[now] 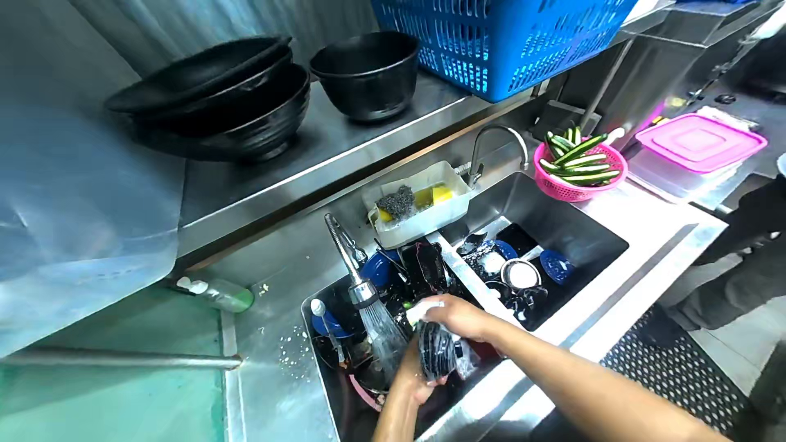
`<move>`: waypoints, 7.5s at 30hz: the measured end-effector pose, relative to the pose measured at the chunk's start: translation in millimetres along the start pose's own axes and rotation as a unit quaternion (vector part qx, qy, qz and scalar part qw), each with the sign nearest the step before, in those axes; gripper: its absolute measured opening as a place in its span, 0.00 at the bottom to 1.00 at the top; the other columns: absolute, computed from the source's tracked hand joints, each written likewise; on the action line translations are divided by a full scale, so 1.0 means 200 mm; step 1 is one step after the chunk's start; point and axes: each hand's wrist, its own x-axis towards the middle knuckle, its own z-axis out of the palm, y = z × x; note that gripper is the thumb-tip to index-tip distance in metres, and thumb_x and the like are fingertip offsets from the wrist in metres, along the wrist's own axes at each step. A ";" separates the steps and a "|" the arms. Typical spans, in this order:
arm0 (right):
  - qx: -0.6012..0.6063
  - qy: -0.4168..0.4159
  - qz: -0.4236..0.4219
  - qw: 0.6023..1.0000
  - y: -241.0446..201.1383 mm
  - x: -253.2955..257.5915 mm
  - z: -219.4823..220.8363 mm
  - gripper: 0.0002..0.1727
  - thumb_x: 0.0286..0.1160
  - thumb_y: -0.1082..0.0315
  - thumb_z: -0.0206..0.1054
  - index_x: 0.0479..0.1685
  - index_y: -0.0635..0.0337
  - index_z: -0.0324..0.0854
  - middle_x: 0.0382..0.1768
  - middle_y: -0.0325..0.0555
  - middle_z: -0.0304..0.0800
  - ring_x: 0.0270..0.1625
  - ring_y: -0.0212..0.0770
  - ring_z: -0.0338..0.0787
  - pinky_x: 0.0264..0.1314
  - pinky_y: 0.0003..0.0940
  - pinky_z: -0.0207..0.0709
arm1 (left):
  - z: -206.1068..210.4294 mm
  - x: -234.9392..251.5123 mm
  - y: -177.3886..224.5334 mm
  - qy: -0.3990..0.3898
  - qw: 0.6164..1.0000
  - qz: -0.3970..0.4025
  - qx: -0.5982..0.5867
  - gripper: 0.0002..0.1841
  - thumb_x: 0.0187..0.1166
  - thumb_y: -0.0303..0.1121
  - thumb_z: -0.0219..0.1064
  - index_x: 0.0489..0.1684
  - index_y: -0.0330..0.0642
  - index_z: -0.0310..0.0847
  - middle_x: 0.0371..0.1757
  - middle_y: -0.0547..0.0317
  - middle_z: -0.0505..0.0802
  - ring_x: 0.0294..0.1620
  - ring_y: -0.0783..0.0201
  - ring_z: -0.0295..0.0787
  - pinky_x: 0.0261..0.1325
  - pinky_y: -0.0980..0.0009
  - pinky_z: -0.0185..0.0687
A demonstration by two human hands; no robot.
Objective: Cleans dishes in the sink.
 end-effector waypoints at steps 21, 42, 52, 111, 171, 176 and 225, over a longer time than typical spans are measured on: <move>-0.173 0.225 -0.080 0.956 0.16 -0.12 0.09 0.20 0.86 0.59 0.59 0.66 0.62 0.84 0.65 0.55 0.88 0.72 0.46 0.86 0.80 0.44 0.75 | 0.14 0.26 -0.06 0.013 0.955 0.261 0.142 0.36 0.90 0.62 0.38 0.85 0.45 0.68 0.79 0.51 0.81 0.76 0.57 0.79 0.70 0.53 0.83; 0.343 0.192 0.002 0.920 0.10 -0.05 -0.06 0.17 0.86 0.68 0.54 0.66 0.66 0.78 0.50 0.56 0.92 0.51 0.48 0.93 0.55 0.49 0.89 | 0.03 0.28 0.07 0.195 0.970 0.136 -0.048 0.33 0.90 0.63 0.42 0.77 0.48 0.73 0.61 0.42 0.89 0.50 0.47 0.90 0.40 0.47 0.87; -0.022 0.224 0.143 0.964 0.45 -0.06 -0.12 0.34 0.72 0.71 0.67 0.82 0.56 0.66 0.65 0.53 0.86 0.63 0.45 0.90 0.65 0.50 0.85 | -0.08 0.31 -0.09 0.133 0.968 0.050 0.207 0.21 0.94 0.43 0.51 0.62 0.34 0.81 0.32 0.50 0.91 0.21 0.61 0.86 0.24 0.65 0.86; 0.033 0.335 0.113 0.935 0.62 -0.51 -0.31 0.22 0.81 0.62 0.64 0.73 0.55 0.77 0.49 0.51 0.92 0.42 0.45 0.94 0.45 0.46 0.91 | -0.37 0.04 -0.11 0.225 0.961 -0.002 0.160 0.40 0.81 0.24 0.62 0.93 0.53 0.45 0.70 0.37 0.83 0.55 0.42 0.91 0.44 0.43 0.91; 0.048 0.417 -0.031 0.907 0.09 -0.17 -0.02 0.16 0.79 0.64 0.61 0.61 0.57 0.84 0.53 0.46 0.89 0.53 0.38 0.90 0.57 0.42 0.85 | 0.16 0.34 -0.12 0.167 0.961 0.212 0.053 0.38 0.81 0.29 0.67 0.90 0.44 0.47 0.77 0.36 0.75 0.66 0.45 0.84 0.57 0.45 0.88; -0.087 0.386 -0.078 0.915 0.17 -0.08 0.09 0.16 0.79 0.61 0.64 0.57 0.59 0.87 0.60 0.51 0.87 0.66 0.43 0.86 0.72 0.41 0.80 | 0.21 0.30 -0.10 -0.002 0.948 0.306 0.093 0.35 0.87 0.54 0.54 0.88 0.42 0.60 0.82 0.49 0.75 0.80 0.59 0.73 0.80 0.56 0.74; 0.397 0.574 0.232 0.677 1.05 -0.02 -0.50 0.18 0.85 0.65 0.61 0.66 0.66 0.74 0.51 0.58 0.83 0.47 0.50 0.84 0.47 0.51 0.82 | -0.98 0.54 0.29 0.357 0.929 0.083 -0.058 0.31 0.85 0.28 0.61 0.87 0.54 0.54 0.64 0.45 0.81 0.43 0.58 0.84 0.39 0.63 0.82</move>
